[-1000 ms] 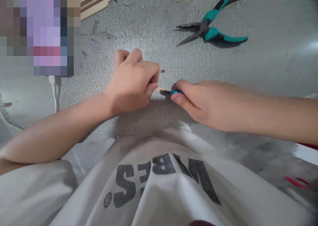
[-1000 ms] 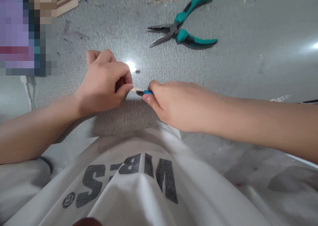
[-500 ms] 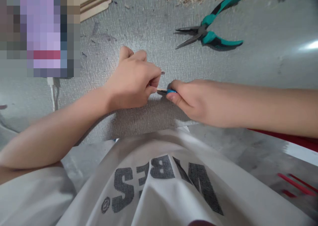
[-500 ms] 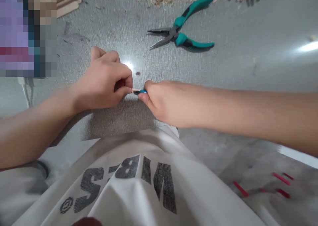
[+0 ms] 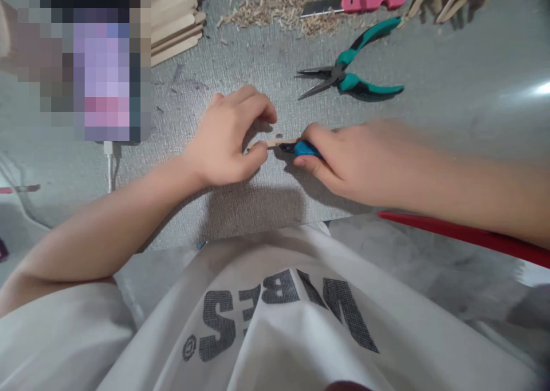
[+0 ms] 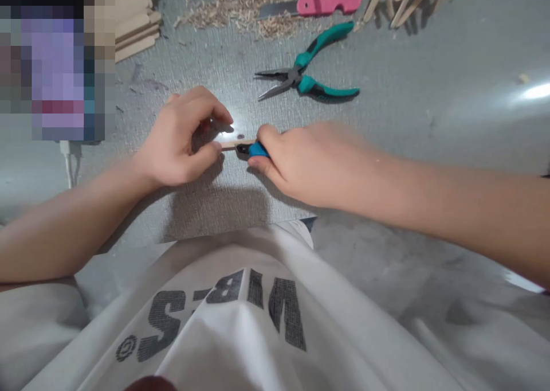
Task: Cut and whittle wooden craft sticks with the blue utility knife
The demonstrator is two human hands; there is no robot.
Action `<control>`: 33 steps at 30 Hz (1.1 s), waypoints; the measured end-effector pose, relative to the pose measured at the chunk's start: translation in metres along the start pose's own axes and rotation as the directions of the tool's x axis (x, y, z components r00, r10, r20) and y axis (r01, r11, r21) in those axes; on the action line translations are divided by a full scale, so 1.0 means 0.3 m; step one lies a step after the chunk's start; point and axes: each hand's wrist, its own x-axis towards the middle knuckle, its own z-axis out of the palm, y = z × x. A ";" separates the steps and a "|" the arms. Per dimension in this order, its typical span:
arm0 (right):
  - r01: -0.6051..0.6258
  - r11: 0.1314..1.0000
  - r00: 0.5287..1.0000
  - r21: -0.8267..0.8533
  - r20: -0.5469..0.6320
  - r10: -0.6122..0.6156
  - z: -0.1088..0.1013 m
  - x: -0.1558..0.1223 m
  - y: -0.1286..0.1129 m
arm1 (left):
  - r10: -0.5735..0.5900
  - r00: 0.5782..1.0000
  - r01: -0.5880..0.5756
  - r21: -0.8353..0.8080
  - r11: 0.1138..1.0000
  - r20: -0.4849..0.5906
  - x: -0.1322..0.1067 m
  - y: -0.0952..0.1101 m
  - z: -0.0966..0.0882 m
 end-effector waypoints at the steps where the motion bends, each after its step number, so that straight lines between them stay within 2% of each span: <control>1: -0.007 1.000 0.997 -0.022 -0.075 0.005 0.003 -0.001 0.013 | -0.006 0.999 0.006 -0.008 1.000 -0.033 -0.001 -0.005 0.007; 4: 0.012 1.000 0.948 0.000 -0.318 -0.011 0.013 0.006 0.049 | -0.020 0.998 0.019 -0.023 1.000 -0.064 -0.003 -0.016 0.021; 6: 0.055 0.998 0.909 0.039 -0.415 -0.034 0.019 0.018 0.065 | -0.030 0.997 0.029 -0.022 0.999 -0.077 -0.005 -0.019 0.025; 10: 0.116 0.988 0.888 0.098 -0.456 -0.059 0.039 0.052 0.073 | -0.067 0.989 0.067 -0.003 0.998 -0.130 -0.012 -0.018 0.024; 14: 0.159 0.973 0.865 0.165 -0.499 -0.057 0.078 0.090 0.072 | -0.091 0.990 0.096 0.049 0.994 -0.104 -0.019 -0.014 0.019; 18: 0.142 0.978 0.866 0.156 -0.497 -0.046 0.106 0.109 0.063 | -0.077 0.994 0.087 0.131 0.987 -0.080 -0.020 -0.017 0.014; 21: 0.147 0.981 0.873 0.128 -0.482 -0.068 0.112 0.107 0.052 | -0.045 0.994 0.058 0.129 0.990 -0.100 -0.021 -0.019 0.014; 26: 0.158 0.969 0.868 0.190 -0.494 -0.045 0.112 0.093 0.039 | -0.087 0.986 0.086 -0.012 0.996 -0.143 -0.027 -0.002 0.011; 30: 0.114 0.963 0.916 0.243 -0.400 -0.007 0.088 0.080 0.025 | -0.132 0.979 0.109 -0.153 0.982 -0.156 -0.029 0.012 0.011; 33: 0.082 0.951 0.931 0.297 -0.364 0.033 0.070 0.071 0.013 | -0.152 0.972 0.110 -0.223 0.969 -0.178 -0.030 0.008 0.017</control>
